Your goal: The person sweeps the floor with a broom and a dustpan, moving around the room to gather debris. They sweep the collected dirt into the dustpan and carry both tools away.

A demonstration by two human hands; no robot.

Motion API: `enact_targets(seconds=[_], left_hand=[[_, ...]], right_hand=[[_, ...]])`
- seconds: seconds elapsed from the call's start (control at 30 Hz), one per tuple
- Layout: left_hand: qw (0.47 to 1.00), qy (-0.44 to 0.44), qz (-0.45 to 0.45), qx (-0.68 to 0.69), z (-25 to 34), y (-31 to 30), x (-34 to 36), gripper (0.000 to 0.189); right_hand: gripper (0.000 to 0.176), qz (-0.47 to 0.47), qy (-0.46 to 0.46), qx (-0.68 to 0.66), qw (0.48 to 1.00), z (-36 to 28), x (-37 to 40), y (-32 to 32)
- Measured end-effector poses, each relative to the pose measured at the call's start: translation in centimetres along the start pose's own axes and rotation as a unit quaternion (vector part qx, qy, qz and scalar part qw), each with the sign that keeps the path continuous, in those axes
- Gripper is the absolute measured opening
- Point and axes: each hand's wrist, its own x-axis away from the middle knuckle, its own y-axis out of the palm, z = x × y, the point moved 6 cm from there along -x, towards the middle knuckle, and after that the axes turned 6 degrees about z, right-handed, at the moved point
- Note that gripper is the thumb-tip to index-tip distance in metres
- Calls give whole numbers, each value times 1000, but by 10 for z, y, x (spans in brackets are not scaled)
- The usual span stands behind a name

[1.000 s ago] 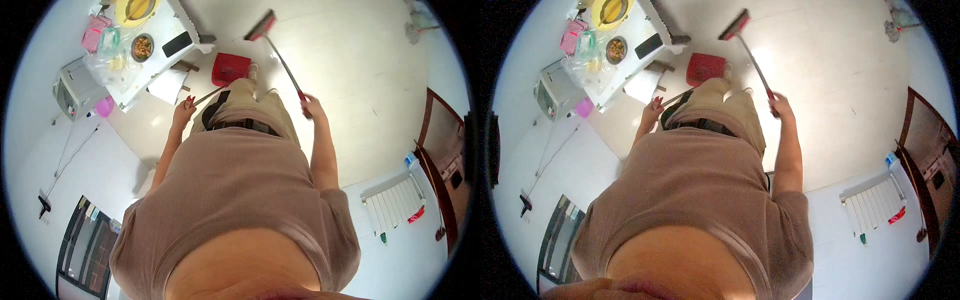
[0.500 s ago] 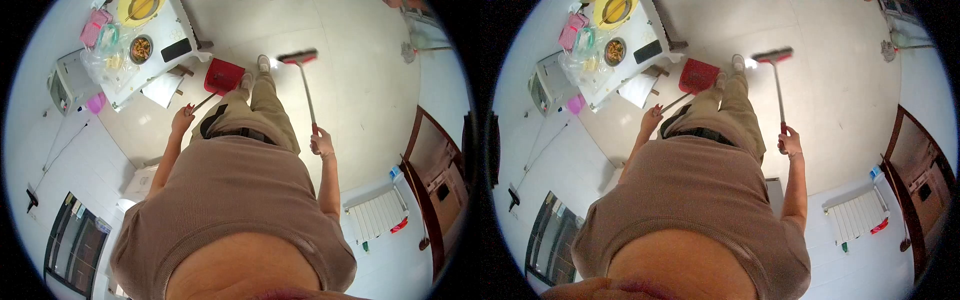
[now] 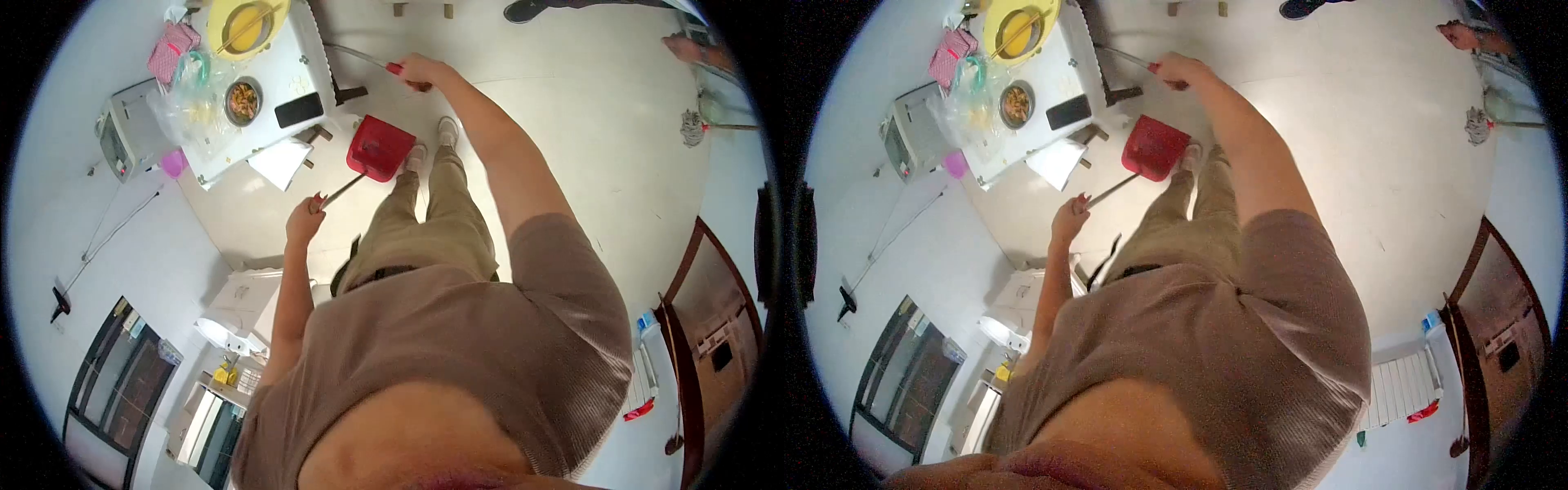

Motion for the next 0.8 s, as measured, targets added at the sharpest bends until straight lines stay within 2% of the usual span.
enact_targets(seconds=[0.03, 0.1, 0.13, 0.2, 0.23, 0.3, 0.37, 0.43, 0.47, 0.5, 0.53, 0.57, 0.6, 0.67, 0.8], left_hand=[[998, -46, -26, -23, 7, -4, -1, 37], [997, -69, -33, -29, 13, -7, -3, 38], [995, -86, -37, -26, 16, -8, -4, 38], [997, -67, -18, -13, 10, -3, -11, 38], [999, -44, 0, 2, 13, -4, -9, 38], [998, -63, -20, -19, 21, -9, -8, 38], [998, -60, -16, -33, 25, -11, -11, 38], [998, -57, -20, -34, 28, -14, -14, 38], [997, -55, -24, -38, 30, -16, -16, 39], [996, -68, -39, -31, 30, -17, -18, 40], [997, -65, -37, -29, 23, -13, -23, 40], [998, -50, -33, -34, 11, -5, -29, 41], [998, -33, -27, -37, 7, 0, -31, 41], [999, -25, -14, -41, 17, -7, -30, 40], [1000, 9, -6, 6, 1, 7, -40, 35]], right_hand=[[15, 0, -3, -4, 1000, -5, -35, 3], [16, -1, 13, 157, 987, -10, -88, 12], [16, -5, 11, 156, 988, -11, -99, 18], [20, 44, 88, 131, 987, -4, -110, 23], [20, 39, 89, 131, 987, 3, -105, 28], [24, 32, 43, 77, 996, 26, -79, 35], [33, 42, 68, -57, 995, 76, -58, 44], [37, 61, 108, -70, 990, 101, 10, 32], [36, 79, 69, -57, 993, 125, 35, 31], [30, 150, 2, -15, 989, 120, 81, 17], [27, 123, 86, -97, 984, 145, 115, 19], [35, 109, 210, -193, 952, 157, 159, 18], [46, 127, 223, -237, 937, 187, 182, 24], [47, 148, 237, -230, 932, 198, 249, 19], [49, 209, 300, -305, 879, 242, 356, 38]])
